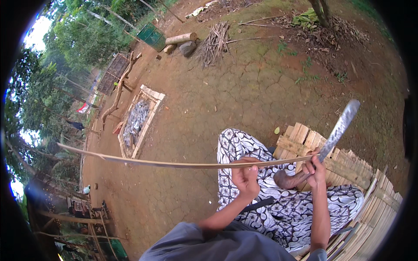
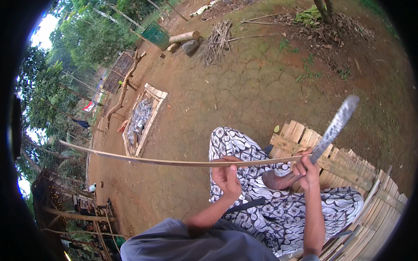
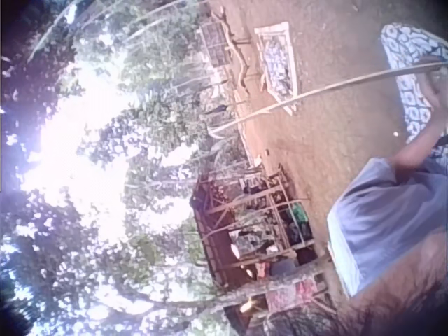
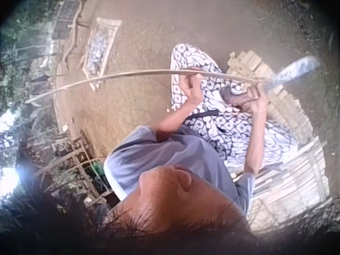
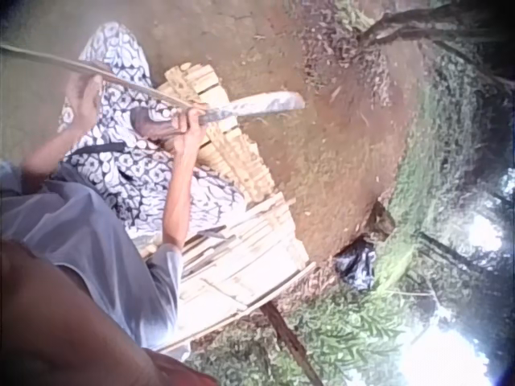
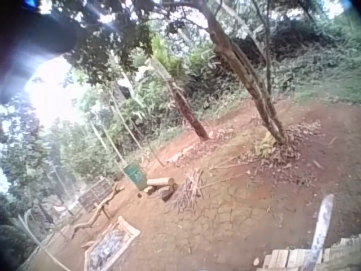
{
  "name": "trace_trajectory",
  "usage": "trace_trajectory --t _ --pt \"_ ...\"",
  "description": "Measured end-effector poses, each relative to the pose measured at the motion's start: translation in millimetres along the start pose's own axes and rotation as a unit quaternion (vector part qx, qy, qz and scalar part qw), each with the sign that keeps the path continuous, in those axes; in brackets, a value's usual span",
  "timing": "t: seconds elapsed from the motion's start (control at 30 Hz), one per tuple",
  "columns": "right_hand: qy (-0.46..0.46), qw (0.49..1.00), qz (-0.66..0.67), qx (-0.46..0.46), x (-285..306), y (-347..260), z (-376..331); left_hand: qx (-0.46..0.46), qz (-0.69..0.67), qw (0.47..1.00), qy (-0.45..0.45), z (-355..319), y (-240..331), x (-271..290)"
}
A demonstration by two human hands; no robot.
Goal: The person sits cross-legged on a bamboo mat and uses a large knife to shave and smooth a long, thin bamboo stick. They repeatedly scrape the blade along the stick's length to remove splinters and refine its surface.
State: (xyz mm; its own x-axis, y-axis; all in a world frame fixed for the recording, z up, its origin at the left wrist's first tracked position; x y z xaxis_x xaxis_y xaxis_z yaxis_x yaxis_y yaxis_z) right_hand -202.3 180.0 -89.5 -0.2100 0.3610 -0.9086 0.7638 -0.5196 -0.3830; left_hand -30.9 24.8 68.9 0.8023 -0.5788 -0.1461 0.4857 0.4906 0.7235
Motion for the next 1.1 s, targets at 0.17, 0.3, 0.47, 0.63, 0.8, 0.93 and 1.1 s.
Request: trace_trajectory --t 0.17,0.3,0.47,0.63,0.8,0.93,1.1 --pt "0.049 0.984 0.142 0.092 29.0 -32.1 7.0 0.328 -0.066 0.923 -0.188 -78.4 -34.1 -31.7" --pt "0.114 0.980 0.108 0.125 25.7 -44.7 4.0 0.401 -0.181 0.782 -0.440 -109.9 25.5 -90.2" --pt "0.143 0.985 0.034 0.090 22.4 -34.4 1.7 0.307 -0.501 0.657 -0.473 -73.8 192.6 -171.1" --pt "0.137 0.987 -0.026 0.075 23.5 -29.1 0.3 0.288 -0.636 0.556 -0.451 -77.5 245.5 -192.3" --pt "0.128 0.989 -0.004 0.073 22.6 -30.0 3.0 0.280 -0.662 0.533 -0.447 -78.4 242.4 -195.6" --pt "0.143 0.987 -0.011 0.076 20.7 -29.5 4.6 0.279 -0.666 0.532 -0.443 -78.8 236.1 -197.0" --pt "0.146 0.987 -0.002 0.071 24.2 -29.0 4.3 0.276 -0.666 0.532 -0.444 -76.7 229.2 -194.7"
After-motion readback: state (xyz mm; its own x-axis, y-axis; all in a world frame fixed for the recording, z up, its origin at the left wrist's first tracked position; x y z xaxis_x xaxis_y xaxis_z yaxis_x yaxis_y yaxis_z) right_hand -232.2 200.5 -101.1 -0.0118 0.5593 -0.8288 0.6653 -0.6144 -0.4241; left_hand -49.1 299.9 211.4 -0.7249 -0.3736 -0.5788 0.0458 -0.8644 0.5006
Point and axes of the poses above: each hand's wrist, its own z-axis towards the middle knuckle, its own x-axis out of the back of the hand, y = z × x, the point moved 8 cm from there along z, towards the middle knuckle, and after that the axes turned 8 degrees about -x, right-handed, at the moved point
